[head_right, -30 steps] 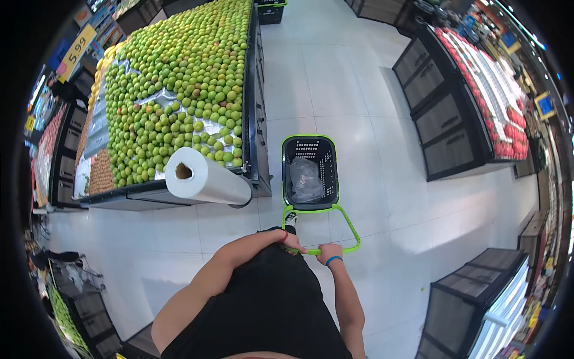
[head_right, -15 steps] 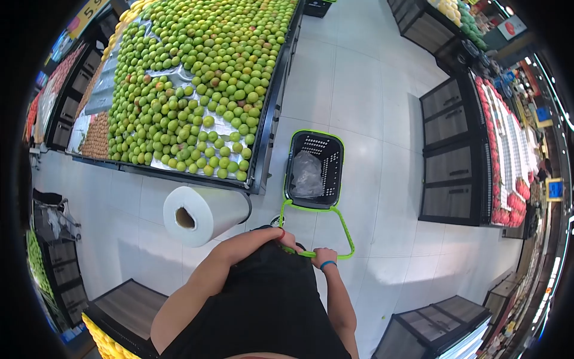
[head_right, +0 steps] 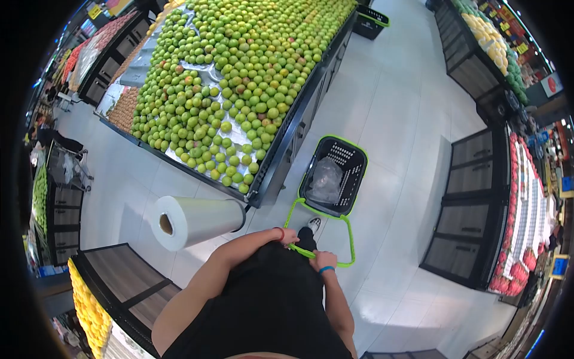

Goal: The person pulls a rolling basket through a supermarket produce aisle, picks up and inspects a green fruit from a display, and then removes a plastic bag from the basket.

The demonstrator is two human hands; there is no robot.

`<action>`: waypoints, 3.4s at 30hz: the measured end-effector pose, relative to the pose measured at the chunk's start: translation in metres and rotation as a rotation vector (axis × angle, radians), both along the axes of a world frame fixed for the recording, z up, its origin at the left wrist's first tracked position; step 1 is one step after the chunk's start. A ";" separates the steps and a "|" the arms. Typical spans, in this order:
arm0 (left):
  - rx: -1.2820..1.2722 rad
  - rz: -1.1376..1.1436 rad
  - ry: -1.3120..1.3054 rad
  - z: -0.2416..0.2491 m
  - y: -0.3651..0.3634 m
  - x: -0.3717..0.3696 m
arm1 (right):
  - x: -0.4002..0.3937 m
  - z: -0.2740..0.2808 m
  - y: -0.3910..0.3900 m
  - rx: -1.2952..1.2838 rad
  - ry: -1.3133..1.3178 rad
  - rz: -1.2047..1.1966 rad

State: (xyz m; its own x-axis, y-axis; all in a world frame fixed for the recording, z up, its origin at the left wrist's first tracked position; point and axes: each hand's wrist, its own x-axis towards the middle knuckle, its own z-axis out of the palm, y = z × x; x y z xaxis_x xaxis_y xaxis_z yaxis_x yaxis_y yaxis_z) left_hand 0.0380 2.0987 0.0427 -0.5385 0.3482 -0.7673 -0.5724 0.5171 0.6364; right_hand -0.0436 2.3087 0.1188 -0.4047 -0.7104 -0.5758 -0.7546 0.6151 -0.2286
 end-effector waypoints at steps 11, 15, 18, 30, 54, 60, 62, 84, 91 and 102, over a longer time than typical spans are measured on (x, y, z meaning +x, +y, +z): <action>-0.096 0.410 0.027 0.007 -0.005 -0.078 | -0.111 -0.019 -0.014 -0.090 -0.047 0.060; -0.240 0.617 0.211 0.011 0.005 -0.087 | -0.137 -0.003 -0.022 -0.061 -0.045 0.111; -0.181 0.805 0.295 0.011 0.005 -0.096 | -0.152 -0.003 -0.030 -0.068 -0.030 0.115; -0.618 1.332 0.292 0.024 -0.047 -0.143 | -0.212 0.003 -0.060 -0.003 -0.032 0.156; -0.759 1.195 -0.022 -0.017 -0.184 -0.183 | -0.355 -0.030 -0.162 0.092 0.055 0.037; -0.824 1.135 0.094 -0.022 -0.183 -0.177 | -0.376 -0.030 -0.178 0.089 0.031 0.035; -0.795 1.141 0.102 -0.022 -0.185 -0.175 | -0.377 -0.030 -0.181 0.089 0.028 0.034; -0.710 1.300 0.196 -0.031 -0.168 -0.149 | -0.389 -0.026 -0.197 0.101 0.065 0.077; -0.617 1.322 0.048 -0.034 -0.173 -0.153 | -0.394 -0.029 -0.208 0.034 0.181 0.053; -0.625 1.338 0.120 -0.045 -0.170 -0.145 | -0.415 -0.026 -0.233 -0.051 0.255 -0.014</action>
State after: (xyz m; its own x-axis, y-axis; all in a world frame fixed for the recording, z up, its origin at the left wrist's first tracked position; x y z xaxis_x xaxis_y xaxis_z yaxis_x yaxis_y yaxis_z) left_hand -0.1070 1.9285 -0.0026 -0.2550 -0.8082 -0.5309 -0.7945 -0.1378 0.5914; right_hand -0.4587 2.0761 0.0930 -0.5420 -0.7293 -0.4176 -0.7835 0.6182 -0.0628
